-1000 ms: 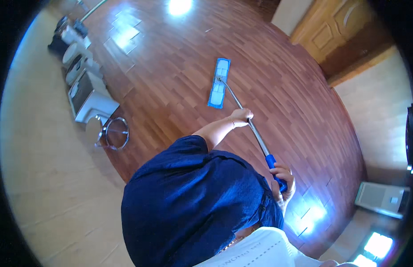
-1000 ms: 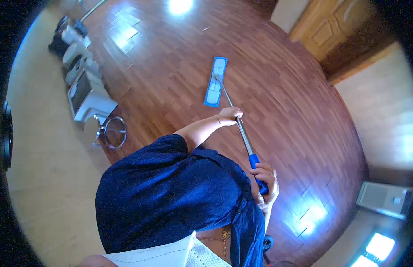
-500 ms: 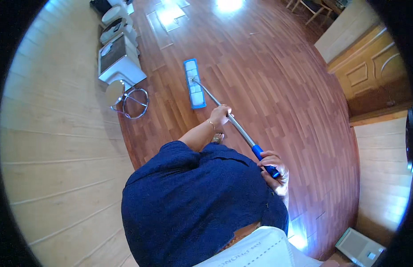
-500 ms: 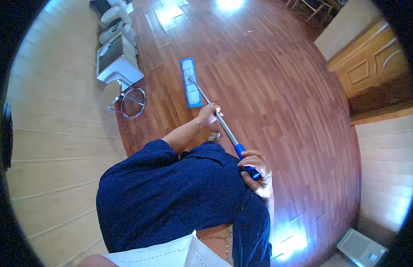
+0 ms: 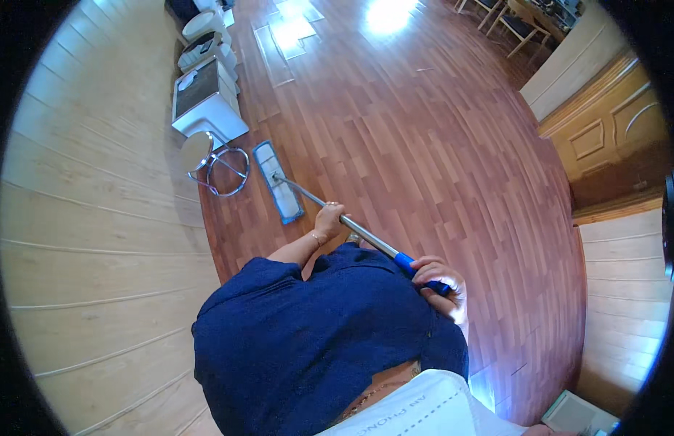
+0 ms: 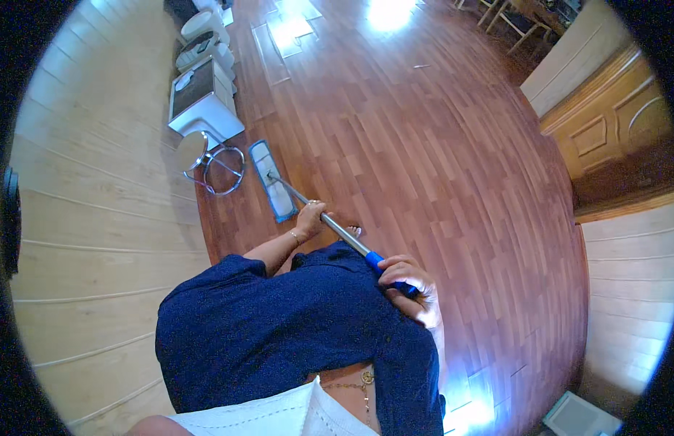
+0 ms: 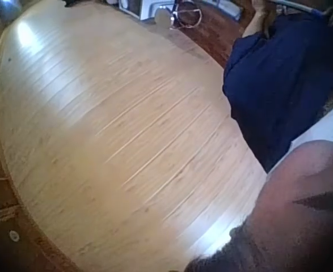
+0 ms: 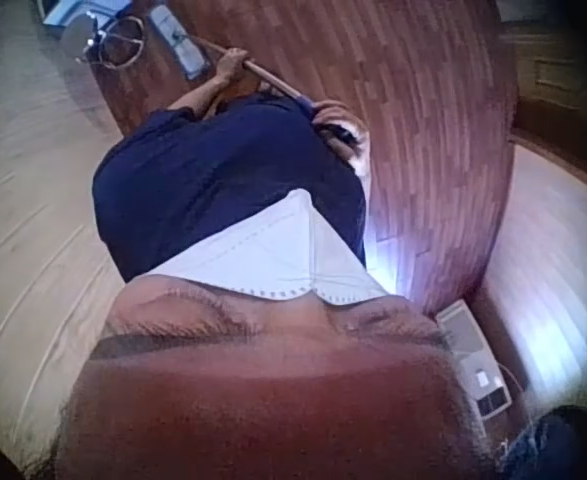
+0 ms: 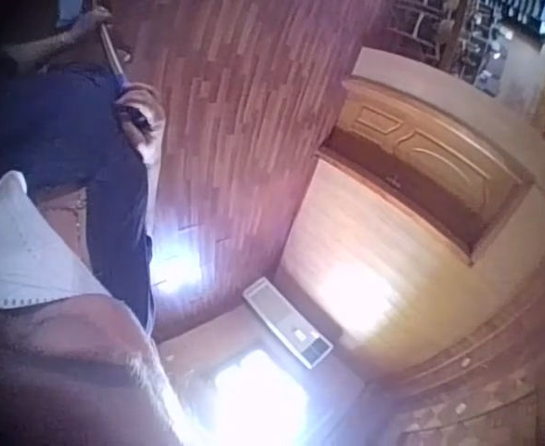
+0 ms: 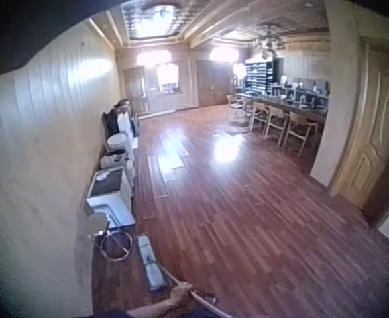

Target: Mopping a wooden floor with a flat mop.

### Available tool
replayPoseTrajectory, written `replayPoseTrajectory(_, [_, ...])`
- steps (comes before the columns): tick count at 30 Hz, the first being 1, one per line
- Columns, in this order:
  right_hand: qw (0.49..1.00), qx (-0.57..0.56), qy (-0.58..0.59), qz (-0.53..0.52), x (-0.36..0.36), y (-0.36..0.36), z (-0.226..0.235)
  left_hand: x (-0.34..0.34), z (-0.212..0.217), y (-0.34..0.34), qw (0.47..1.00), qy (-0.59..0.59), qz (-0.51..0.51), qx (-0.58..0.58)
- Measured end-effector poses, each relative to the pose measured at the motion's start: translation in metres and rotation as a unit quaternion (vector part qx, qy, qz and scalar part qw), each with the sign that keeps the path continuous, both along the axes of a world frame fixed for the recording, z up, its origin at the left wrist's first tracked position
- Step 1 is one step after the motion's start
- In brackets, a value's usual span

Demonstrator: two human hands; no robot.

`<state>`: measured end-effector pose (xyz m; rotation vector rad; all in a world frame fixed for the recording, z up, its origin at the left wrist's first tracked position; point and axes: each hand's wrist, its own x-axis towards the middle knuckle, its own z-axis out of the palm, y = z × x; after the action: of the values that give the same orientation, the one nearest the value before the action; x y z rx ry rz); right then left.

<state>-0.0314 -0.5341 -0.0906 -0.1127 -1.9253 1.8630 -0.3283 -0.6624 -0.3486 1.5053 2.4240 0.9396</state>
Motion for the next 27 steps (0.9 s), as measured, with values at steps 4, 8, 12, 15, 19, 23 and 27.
replayPoseTrajectory(4, [0.997, -0.050, 0.025, -0.059, 0.017, -0.001, 0.022, 0.023, 0.013, 0.019, 0.999, -0.006, -0.031, 0.016])
replayPoseTrajectory(8, [0.991, 0.006, 0.027, -0.133, 0.047, 0.000, 0.052, 0.056, 0.033, 0.057, 0.991, -0.050, -0.087, 0.087])
replayPoseTrajectory(12, [0.971, 0.129, 0.023, -0.202, 0.073, -0.012, 0.077, 0.084, 0.044, 0.100, 0.974, -0.061, -0.191, 0.103])
replayPoseTrajectory(15, [0.939, 0.219, -0.003, -0.267, 0.090, -0.031, 0.094, 0.119, 0.044, 0.134, 0.955, -0.093, -0.259, 0.107])
replayPoseTrajectory(19, [0.885, 0.257, -0.056, -0.383, 0.105, -0.064, 0.116, 0.173, 0.061, 0.167, 0.918, -0.084, -0.382, 0.067])
replayPoseTrajectory(23, [0.824, 0.321, -0.108, -0.455, 0.130, -0.094, 0.116, 0.222, 0.061, 0.194, 0.844, -0.071, -0.526, 0.082])
replayPoseTrajectory(27, [0.825, 0.363, -0.177, -0.396, 0.188, -0.131, 0.108, 0.273, 0.070, 0.204, 0.706, -0.068, -0.705, 0.023])
